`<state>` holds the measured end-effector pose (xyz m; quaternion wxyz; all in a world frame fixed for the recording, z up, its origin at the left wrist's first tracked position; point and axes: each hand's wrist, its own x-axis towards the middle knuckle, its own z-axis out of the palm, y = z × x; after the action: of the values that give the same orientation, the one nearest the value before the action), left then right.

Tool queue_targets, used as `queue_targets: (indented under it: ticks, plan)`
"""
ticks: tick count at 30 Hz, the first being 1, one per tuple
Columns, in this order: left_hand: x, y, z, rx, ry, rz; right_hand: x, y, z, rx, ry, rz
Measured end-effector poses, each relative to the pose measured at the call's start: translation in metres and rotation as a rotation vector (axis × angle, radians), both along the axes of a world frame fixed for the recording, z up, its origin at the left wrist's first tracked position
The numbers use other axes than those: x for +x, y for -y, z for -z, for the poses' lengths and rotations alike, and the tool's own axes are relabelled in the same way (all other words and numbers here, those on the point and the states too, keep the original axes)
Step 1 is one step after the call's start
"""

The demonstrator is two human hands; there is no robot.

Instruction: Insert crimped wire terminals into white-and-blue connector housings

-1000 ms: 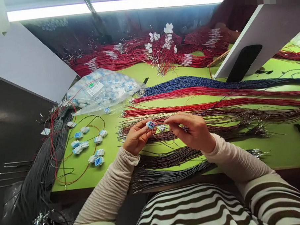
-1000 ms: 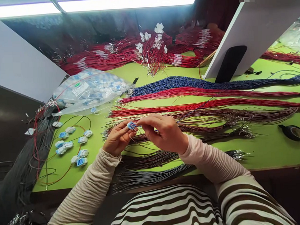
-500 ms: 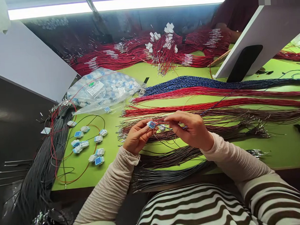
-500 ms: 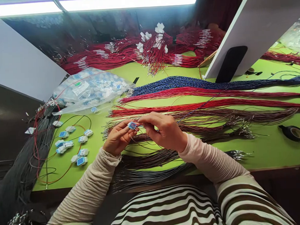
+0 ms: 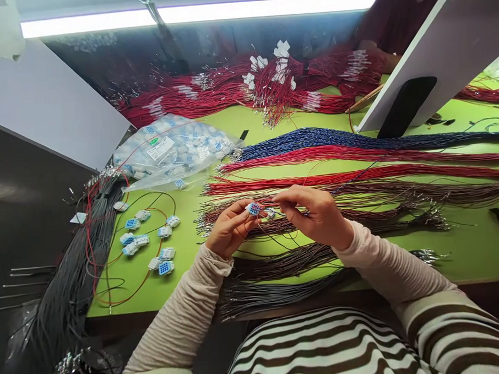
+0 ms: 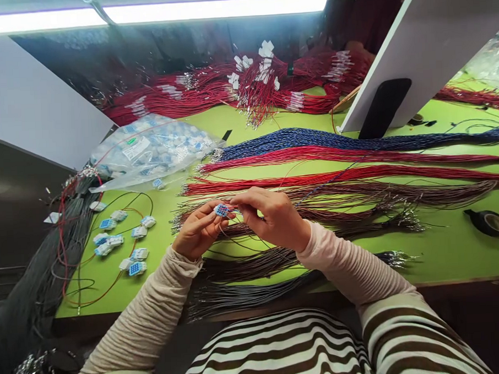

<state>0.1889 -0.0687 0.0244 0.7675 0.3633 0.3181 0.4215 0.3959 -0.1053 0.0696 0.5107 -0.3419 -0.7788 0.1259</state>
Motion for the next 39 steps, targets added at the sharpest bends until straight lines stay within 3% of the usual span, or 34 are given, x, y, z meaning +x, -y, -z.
queue_targets:
  ticks: [16, 23, 39]
  plan:
    - [-0.002, 0.001, 0.002, 0.021, 0.0, 0.006, -0.001, -0.005, 0.003, 0.036, 0.019, 0.029]
    - [0.0, 0.004, 0.001, 0.049, -0.01, 0.031, -0.003, -0.008, 0.01, -0.038, 0.123, -0.012]
    - [0.005, 0.015, -0.002, 0.17, 0.03, 0.088, -0.009, 0.029, 0.016, -0.161, 0.102, 0.049]
